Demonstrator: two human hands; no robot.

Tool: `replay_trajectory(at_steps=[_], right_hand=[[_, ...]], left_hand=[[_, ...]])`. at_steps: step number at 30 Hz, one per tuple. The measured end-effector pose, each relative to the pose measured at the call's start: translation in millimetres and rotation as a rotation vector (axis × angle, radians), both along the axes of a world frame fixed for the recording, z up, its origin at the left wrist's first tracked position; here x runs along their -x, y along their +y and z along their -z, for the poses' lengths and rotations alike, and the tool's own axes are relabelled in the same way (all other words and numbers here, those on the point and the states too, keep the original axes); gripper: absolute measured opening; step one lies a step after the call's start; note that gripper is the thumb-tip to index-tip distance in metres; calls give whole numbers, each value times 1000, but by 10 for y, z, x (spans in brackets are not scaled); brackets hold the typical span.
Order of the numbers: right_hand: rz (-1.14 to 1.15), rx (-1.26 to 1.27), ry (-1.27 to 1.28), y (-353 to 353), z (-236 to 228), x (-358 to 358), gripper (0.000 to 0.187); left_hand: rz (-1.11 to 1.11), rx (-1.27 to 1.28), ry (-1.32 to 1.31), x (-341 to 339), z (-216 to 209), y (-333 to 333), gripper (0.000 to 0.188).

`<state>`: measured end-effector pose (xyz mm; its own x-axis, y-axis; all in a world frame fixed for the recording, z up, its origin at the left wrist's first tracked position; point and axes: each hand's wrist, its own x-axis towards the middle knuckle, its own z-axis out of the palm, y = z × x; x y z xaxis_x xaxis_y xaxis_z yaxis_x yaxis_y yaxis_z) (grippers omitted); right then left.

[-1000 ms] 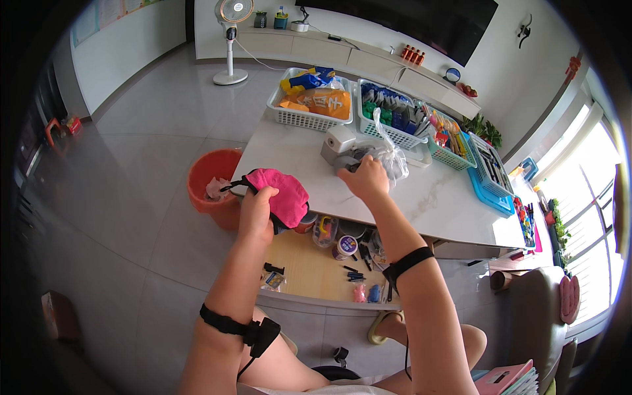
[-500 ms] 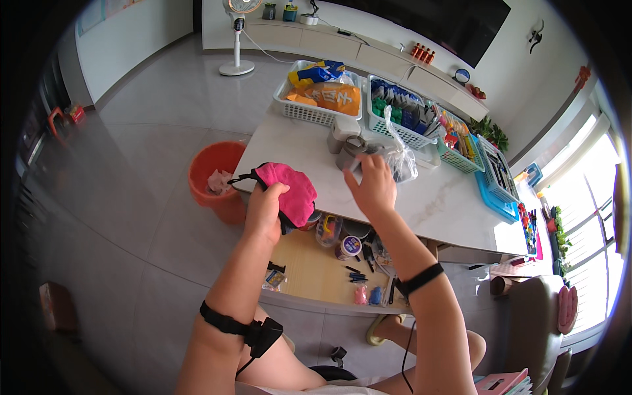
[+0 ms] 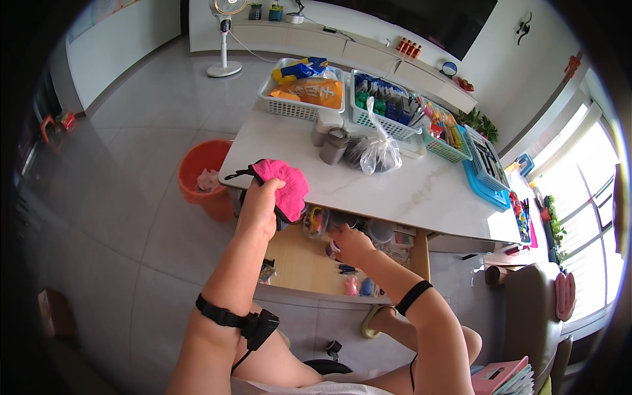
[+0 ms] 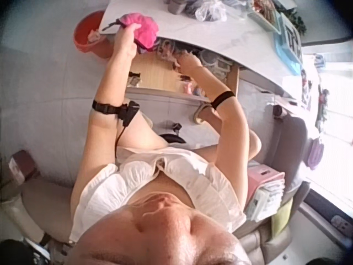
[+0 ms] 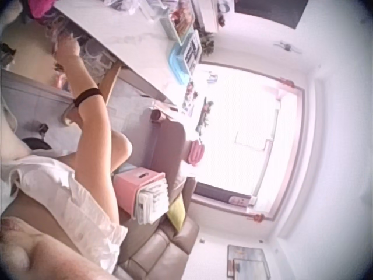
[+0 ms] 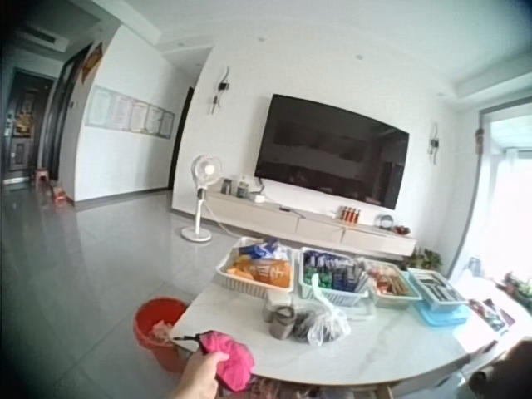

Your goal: The person cleans the interior of a drawer by removing items including a pink cloth, plastic bags, cans, and stationery, wiping the bottom surface with the pink cloth, and then returning the items to the drawer.

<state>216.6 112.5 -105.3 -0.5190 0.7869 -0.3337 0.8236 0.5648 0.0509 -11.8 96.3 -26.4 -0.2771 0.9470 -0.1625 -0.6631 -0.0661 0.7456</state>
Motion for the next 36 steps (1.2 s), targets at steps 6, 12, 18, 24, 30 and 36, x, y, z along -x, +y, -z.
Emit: replay_trajectory(at_steps=[6, 12, 18, 24, 30, 36], right_hand=[[188, -72, 565, 32, -1301, -200, 55], [510, -308, 462, 602, -1313, -683, 57], [548, -682, 553, 787, -1012, -854, 47], [59, -402, 535, 69, -899, -297, 24], [241, 65, 260, -55, -174, 406, 49], [430, -3, 204, 290, 297, 794, 70]], left_hand=[[-11, 40, 67, 139, 44, -51, 36], [0, 30, 50, 106, 63, 30, 38], [24, 30, 61, -6, 30, 17, 39], [-45, 46, 65, 82, -14, -16, 37], [-112, -25, -32, 154, 51, 56, 33], [-118, -17, -9, 138, -29, -42, 34]])
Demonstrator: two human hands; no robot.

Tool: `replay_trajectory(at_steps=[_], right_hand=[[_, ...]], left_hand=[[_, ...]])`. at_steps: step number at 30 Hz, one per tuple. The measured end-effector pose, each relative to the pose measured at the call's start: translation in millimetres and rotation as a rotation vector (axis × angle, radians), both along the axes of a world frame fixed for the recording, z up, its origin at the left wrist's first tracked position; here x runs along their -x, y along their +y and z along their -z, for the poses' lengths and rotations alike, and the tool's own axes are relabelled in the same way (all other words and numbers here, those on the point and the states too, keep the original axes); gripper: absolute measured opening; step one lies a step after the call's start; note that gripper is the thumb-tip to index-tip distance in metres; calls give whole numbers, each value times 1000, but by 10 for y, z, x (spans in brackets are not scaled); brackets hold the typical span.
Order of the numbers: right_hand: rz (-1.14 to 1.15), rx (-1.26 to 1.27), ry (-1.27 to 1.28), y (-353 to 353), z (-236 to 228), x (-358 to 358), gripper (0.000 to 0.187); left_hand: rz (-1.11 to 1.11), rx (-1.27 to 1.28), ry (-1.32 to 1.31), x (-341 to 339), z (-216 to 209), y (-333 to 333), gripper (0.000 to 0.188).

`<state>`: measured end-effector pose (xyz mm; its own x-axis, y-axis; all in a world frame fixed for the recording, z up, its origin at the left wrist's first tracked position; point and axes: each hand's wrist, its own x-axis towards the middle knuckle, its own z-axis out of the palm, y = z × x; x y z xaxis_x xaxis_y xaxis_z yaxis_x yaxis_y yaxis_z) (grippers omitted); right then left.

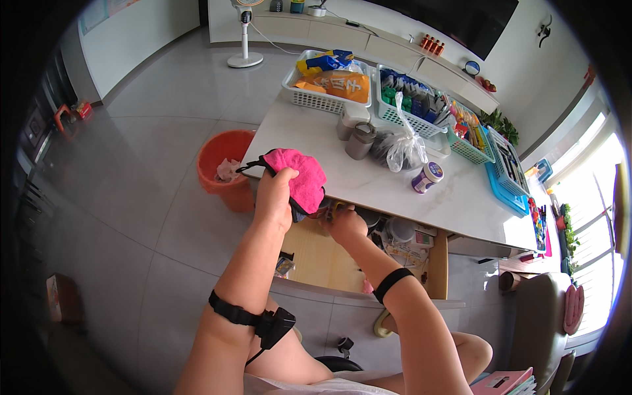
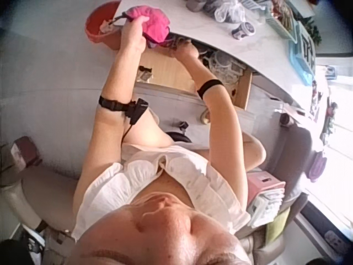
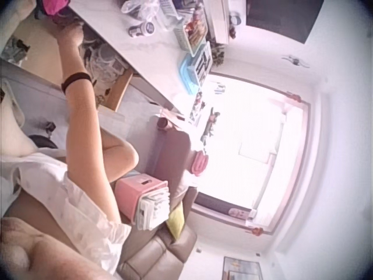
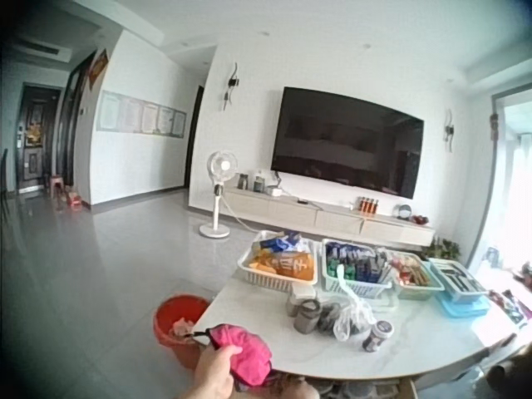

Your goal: The person cleans the interior of a drawer by removing items including a pink cloth, plastic bags, cans, and stationery, wiping the bottom surface with the pink cloth, and then returning the items to the drawer.

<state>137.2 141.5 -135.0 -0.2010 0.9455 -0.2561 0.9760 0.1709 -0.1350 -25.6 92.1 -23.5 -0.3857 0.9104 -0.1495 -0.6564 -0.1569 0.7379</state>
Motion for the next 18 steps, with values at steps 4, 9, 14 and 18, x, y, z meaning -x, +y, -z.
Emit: replay_trajectory(at_steps=[4, 9, 14, 18], right_hand=[[41, -28, 54, -118, -108, 44, 70], [79, 49, 262, -344, -625, -349, 63], [-192, -43, 486, -496, -1480, -392, 58], [-132, -173, 475, -79, -1643, -122, 57]], left_hand=[[-36, 20, 18, 205, 53, -53, 33], [-58, 34, -1, 254, 58, -30, 31], [-210, -34, -59, 552, 60, -24, 25], [-188, -19, -155, 564, -4, -48, 27]])
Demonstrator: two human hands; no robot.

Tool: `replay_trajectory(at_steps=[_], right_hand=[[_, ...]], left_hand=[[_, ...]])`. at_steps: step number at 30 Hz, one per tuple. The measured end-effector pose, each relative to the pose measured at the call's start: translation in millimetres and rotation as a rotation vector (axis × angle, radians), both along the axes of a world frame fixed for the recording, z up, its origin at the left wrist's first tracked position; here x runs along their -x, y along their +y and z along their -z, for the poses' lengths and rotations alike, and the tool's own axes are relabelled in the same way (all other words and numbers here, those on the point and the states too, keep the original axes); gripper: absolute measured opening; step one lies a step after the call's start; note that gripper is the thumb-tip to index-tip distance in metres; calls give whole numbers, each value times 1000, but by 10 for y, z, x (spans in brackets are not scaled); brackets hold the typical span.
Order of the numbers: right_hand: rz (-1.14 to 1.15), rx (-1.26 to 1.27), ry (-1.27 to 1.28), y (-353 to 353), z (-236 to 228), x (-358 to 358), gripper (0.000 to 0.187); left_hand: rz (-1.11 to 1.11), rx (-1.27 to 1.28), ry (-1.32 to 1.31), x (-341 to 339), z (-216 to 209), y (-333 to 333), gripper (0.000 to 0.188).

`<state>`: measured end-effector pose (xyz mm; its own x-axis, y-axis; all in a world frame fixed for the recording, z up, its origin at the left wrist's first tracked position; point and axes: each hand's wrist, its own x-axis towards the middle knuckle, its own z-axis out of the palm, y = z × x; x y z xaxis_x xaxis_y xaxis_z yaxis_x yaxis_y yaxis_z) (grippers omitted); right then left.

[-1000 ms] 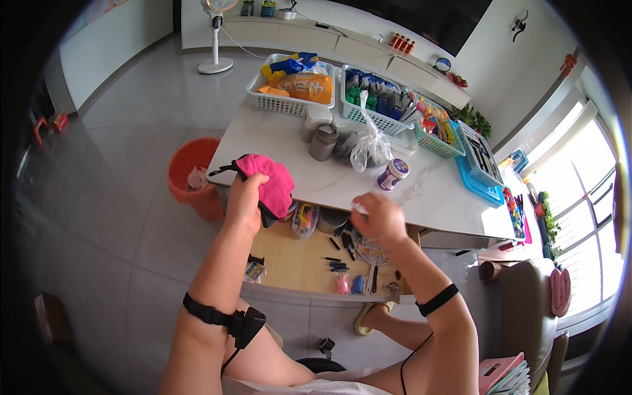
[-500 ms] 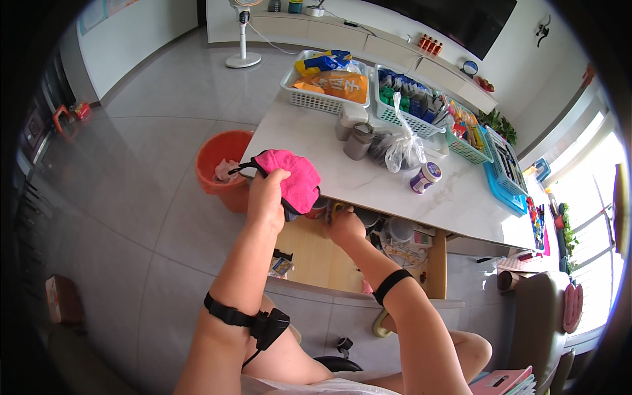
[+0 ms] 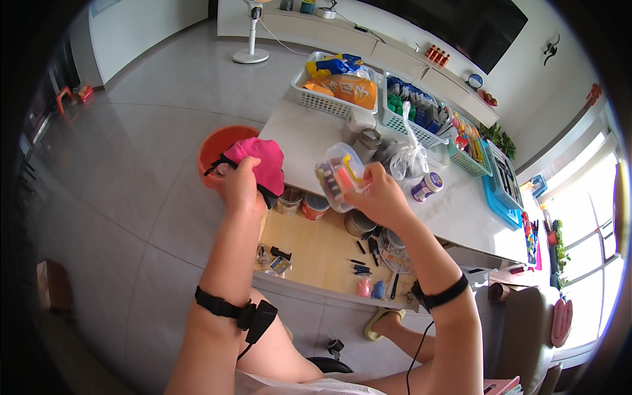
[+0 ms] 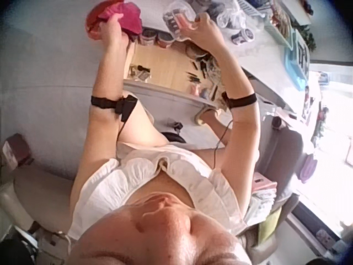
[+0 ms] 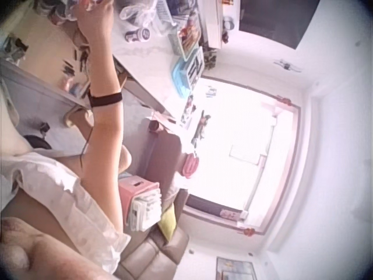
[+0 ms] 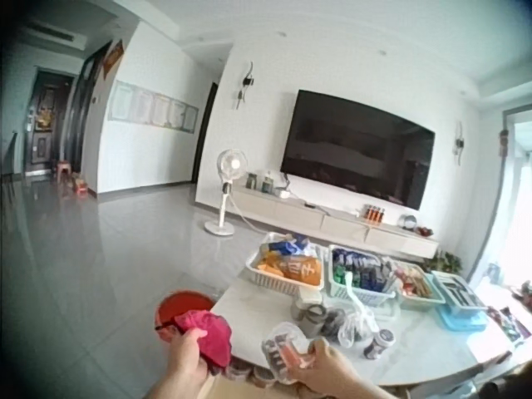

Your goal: The person cleans the interior of a drawer by removing items including a pink cloth, plastic bags, cans, and stationery, wiping the bottom surface with the pink cloth, and then returning the items to the drawer.

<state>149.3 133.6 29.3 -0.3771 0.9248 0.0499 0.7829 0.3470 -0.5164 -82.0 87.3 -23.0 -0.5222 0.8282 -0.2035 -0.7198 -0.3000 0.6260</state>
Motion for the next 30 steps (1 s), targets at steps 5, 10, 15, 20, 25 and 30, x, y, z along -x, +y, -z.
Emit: replay_trajectory(at_steps=[5, 10, 15, 20, 25, 30], right_hand=[[31, -31, -169, 389, 96, 465, 63], [143, -52, -260, 466, 102, 684, 56], [-493, -335, -487, -184, 502, 1014, 26], [-378, -83, -512, 28, 1411, 1137, 22], [-346, -75, -401, 109, 1577, 1110, 23], [-577, -111, -106, -374, 569, 893, 17]], left_hand=[[-2, -13, 50, 40, 102, -30, 28], [-18, -5, 11, 72, -29, -152, 32], [-148, 43, 76, 234, 80, -129, 34], [-157, -6, 58, 206, 112, -20, 30], [-201, 9, 55, 187, 27, -66, 37], [-212, 26, 73, 461, 96, -152, 44]])
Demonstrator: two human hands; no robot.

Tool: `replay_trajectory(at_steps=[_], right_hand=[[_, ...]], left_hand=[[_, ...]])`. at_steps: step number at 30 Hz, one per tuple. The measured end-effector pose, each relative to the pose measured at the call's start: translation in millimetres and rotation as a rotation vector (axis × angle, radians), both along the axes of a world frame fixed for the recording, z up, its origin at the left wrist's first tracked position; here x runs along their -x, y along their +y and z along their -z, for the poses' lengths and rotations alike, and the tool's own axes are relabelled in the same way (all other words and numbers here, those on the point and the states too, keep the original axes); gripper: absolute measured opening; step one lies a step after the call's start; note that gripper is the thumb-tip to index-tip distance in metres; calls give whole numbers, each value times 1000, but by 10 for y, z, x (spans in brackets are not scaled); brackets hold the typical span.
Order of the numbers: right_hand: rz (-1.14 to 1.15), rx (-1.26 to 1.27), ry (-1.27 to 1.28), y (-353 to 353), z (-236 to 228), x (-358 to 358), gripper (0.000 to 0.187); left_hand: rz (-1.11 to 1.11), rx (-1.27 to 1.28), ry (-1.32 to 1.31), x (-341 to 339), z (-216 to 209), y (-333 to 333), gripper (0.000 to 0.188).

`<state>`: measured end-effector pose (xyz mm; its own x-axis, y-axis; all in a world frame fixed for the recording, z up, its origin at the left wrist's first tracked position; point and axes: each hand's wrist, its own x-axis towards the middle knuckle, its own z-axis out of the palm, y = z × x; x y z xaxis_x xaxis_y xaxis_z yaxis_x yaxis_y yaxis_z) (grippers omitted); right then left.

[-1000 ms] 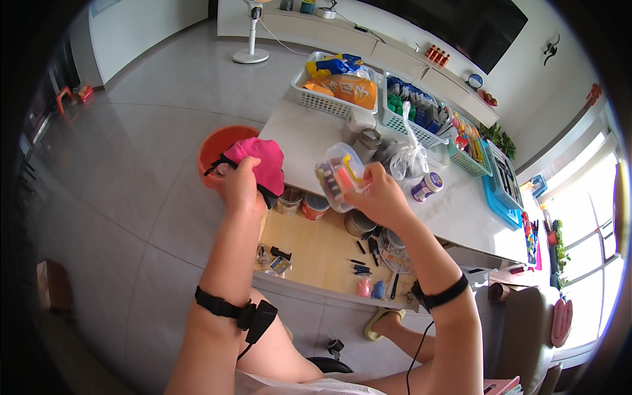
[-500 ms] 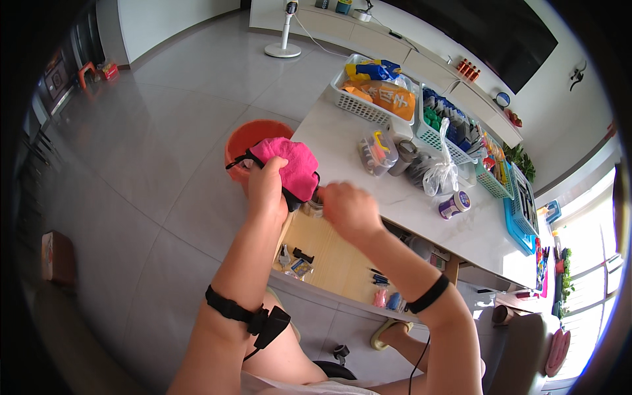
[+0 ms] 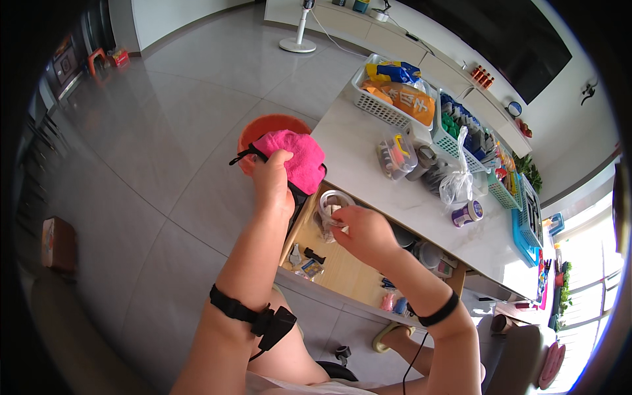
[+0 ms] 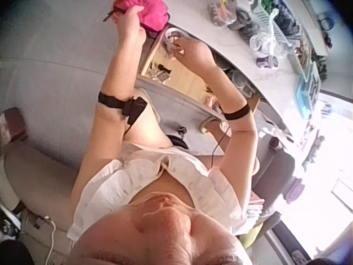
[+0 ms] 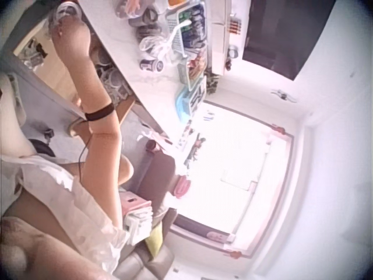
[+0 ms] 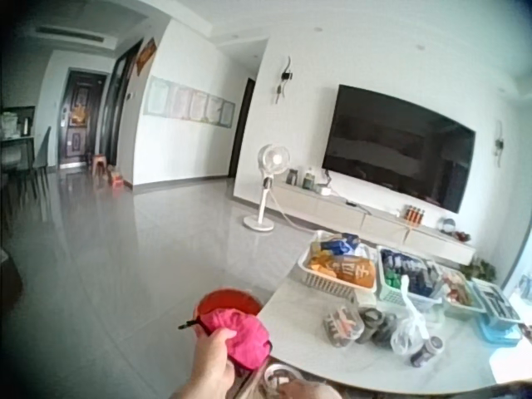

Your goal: The person cleans the interior of a drawer by removing items including a pink cloth, plastic bags, cans, and stationery, wiping the bottom surface with the pink cloth, and then returning the items to the drawer.

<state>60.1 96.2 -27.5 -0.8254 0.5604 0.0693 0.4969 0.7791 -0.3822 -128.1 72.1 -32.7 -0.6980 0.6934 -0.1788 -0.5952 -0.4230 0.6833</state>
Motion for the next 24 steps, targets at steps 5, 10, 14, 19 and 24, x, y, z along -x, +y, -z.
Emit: replay_trajectory(at_steps=[5, 10, 14, 19, 24], right_hand=[[166, 42, 257, 123, -529, -98, 22], [232, -149, 269, 585, -355, -28, 20], [317, -399, 142, 830, -277, 44, 24], [202, -391, 317, 256, 50, 236, 27], [384, 321, -218, 303, 920, 441, 49]], left_hand=[[48, -45, -44, -41, -71, -7, 35], [57, -3, -48, -126, -113, 1, 32], [89, 10, -72, -97, -95, -29, 31], [72, 42, -47, -20, -17, -34, 33], [55, 11, -22, -133, -56, 12, 45]])
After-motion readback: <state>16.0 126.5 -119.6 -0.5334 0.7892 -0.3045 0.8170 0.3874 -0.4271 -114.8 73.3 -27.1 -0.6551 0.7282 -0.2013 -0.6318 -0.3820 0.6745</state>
